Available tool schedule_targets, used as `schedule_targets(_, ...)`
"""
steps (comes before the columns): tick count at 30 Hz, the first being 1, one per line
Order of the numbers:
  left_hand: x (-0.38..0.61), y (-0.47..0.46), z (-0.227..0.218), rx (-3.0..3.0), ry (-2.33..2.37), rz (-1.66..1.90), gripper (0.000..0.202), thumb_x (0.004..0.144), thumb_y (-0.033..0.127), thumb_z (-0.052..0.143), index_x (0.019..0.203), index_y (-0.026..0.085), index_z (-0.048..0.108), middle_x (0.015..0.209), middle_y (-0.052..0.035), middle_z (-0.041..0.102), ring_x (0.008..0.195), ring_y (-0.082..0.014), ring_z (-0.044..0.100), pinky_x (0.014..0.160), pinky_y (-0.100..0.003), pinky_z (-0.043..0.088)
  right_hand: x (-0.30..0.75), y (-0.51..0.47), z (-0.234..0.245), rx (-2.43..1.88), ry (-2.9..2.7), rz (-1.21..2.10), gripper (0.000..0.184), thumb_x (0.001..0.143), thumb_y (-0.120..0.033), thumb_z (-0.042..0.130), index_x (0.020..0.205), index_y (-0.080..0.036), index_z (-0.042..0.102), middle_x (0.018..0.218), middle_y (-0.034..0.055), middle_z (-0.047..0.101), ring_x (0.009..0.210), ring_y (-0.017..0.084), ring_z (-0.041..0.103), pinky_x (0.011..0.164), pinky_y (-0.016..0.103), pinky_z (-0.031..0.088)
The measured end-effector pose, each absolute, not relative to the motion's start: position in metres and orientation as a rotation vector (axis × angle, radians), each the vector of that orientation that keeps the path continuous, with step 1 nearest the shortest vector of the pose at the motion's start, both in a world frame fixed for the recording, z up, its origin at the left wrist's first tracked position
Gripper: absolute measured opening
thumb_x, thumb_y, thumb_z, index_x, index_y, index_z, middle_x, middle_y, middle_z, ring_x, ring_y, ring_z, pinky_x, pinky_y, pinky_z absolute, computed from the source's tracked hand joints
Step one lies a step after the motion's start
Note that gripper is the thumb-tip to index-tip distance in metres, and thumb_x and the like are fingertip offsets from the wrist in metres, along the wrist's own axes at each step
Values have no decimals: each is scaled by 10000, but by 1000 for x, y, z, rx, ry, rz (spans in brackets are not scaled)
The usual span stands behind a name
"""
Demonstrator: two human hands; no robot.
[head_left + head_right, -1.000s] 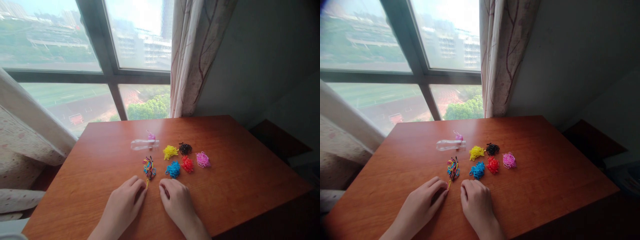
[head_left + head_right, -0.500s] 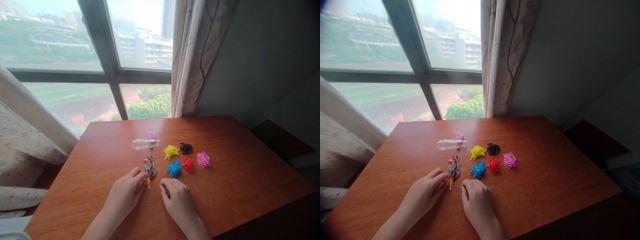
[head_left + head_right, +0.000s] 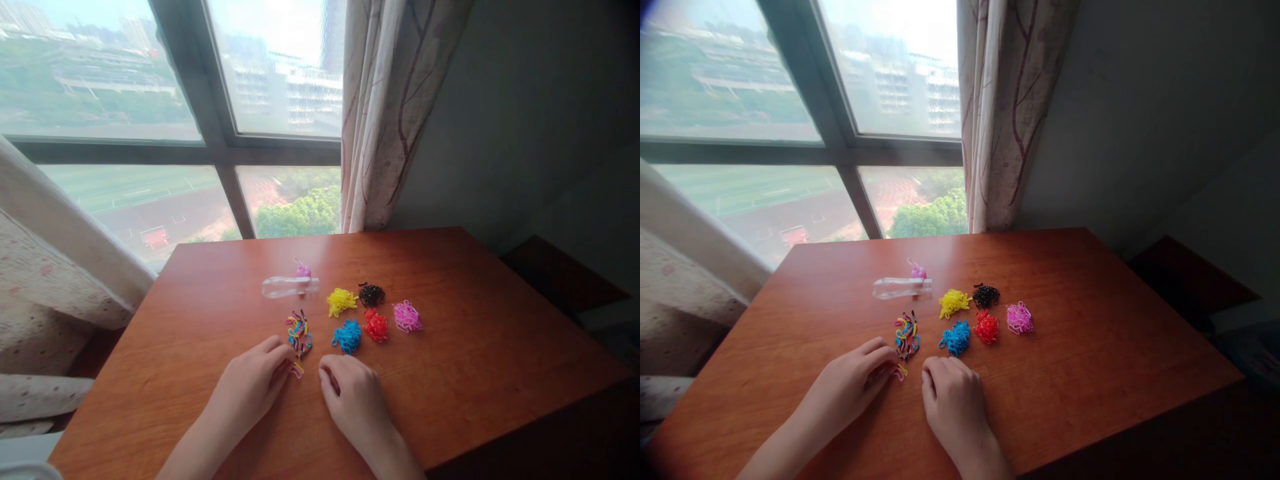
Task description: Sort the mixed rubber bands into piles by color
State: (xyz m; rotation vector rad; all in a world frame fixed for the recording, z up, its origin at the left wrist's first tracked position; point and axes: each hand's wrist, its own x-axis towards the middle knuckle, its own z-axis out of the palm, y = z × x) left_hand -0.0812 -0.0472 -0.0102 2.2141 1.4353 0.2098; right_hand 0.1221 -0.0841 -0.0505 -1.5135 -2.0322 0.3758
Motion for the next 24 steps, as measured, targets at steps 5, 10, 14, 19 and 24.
schedule_targets(5,-82,-49,-10,2203,1445,204,183,932,224,457,936,257,636,933,-3,634,781,-142,634,675,-214,409,123,-84,-51,-1502,-2036,363,159,876,-111,510,793,-228,579,704,-23,626,662,150,579,612,261,319)
schedule_targets(10,-79,-47,-12,2215,1439,187,205,936,212,439,925,257,639,906,0,633,762,-139,625,663,-216,395,123,-84,-51,-1507,-2043,349,162,890,-126,502,790,-227,579,697,-21,621,653,149,577,609,261,312)
schedule_targets(14,-77,-47,-12,2224,1447,190,208,930,203,443,884,251,641,892,0,633,746,-141,622,650,-217,397,122,-85,-51,-1516,-2035,380,167,896,-131,487,797,-226,580,703,-16,621,661,155,571,616,268,307)
schedule_targets(19,-76,-48,-13,2215,1466,217,198,936,229,448,905,247,643,922,-10,638,782,-152,634,682,-226,422,122,-84,-50,-1514,-2030,387,177,900,-125,478,795,-227,578,702,-15,618,660,157,569,615,273,306)
schedule_targets(24,-79,-45,-10,2199,1541,258,168,923,256,474,912,254,642,933,-3,637,783,-146,622,677,-224,418,122,-84,-50,-1516,-2039,356,169,887,-118,496,781,-225,573,695,-14,621,659,155,575,607,262,310)
